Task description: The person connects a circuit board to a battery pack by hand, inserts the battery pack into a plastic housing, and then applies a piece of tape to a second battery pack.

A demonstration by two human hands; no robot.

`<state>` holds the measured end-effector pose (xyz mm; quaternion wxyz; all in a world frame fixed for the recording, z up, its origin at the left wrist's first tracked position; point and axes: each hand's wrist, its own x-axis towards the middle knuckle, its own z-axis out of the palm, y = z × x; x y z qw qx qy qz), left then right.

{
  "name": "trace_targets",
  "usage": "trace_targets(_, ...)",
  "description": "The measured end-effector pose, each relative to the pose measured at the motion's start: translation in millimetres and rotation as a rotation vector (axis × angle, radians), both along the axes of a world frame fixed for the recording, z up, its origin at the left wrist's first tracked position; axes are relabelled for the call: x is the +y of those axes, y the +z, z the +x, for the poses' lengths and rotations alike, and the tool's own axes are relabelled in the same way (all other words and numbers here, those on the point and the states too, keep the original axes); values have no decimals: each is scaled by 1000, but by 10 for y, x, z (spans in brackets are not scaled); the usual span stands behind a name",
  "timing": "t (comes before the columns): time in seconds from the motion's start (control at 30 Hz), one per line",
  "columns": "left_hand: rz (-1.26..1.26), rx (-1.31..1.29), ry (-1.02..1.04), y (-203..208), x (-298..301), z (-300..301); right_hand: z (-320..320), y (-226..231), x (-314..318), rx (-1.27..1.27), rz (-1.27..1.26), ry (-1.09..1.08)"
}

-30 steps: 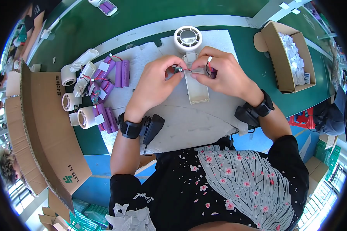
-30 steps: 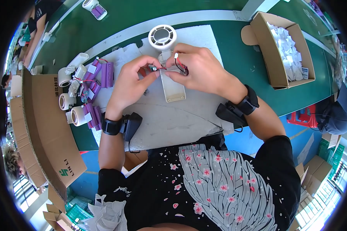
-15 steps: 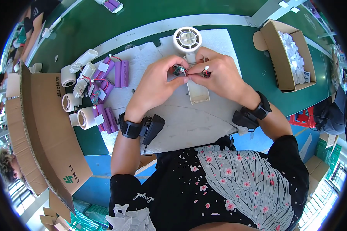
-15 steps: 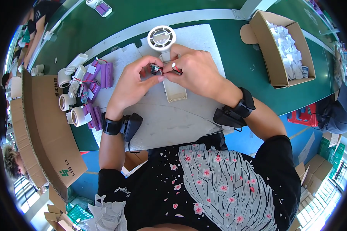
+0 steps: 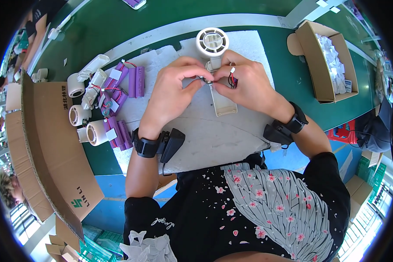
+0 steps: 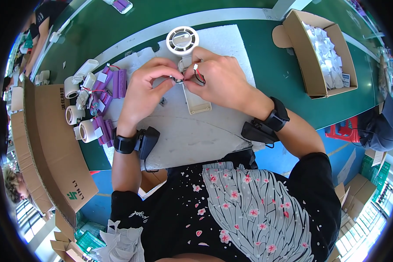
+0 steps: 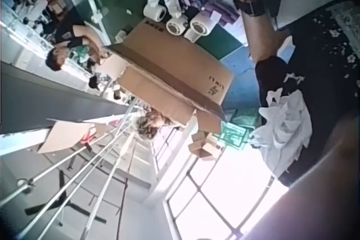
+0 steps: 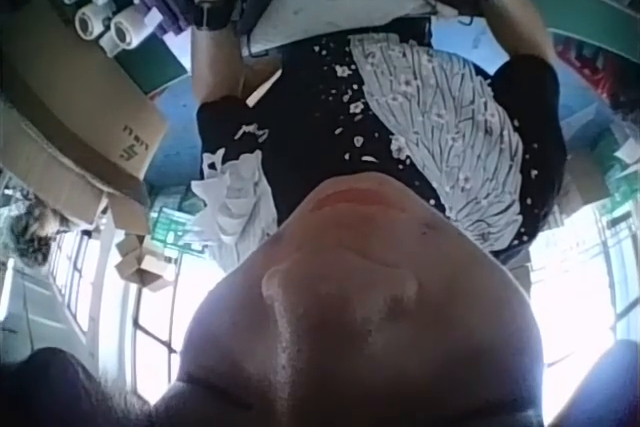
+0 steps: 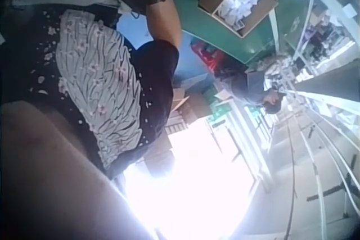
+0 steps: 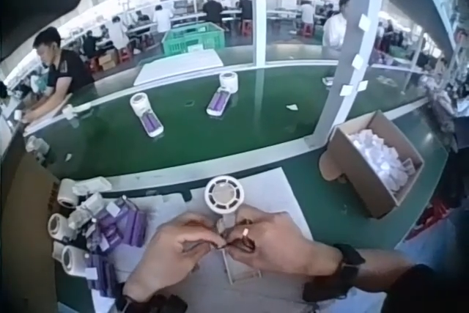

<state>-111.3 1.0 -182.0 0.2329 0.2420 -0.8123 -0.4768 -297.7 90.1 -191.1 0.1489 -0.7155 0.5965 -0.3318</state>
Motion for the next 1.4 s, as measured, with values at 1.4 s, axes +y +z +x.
trace_targets(1.4, 157, 56, -34, -52, 108, -74, 15, 17, 23, 210, -55, 84)
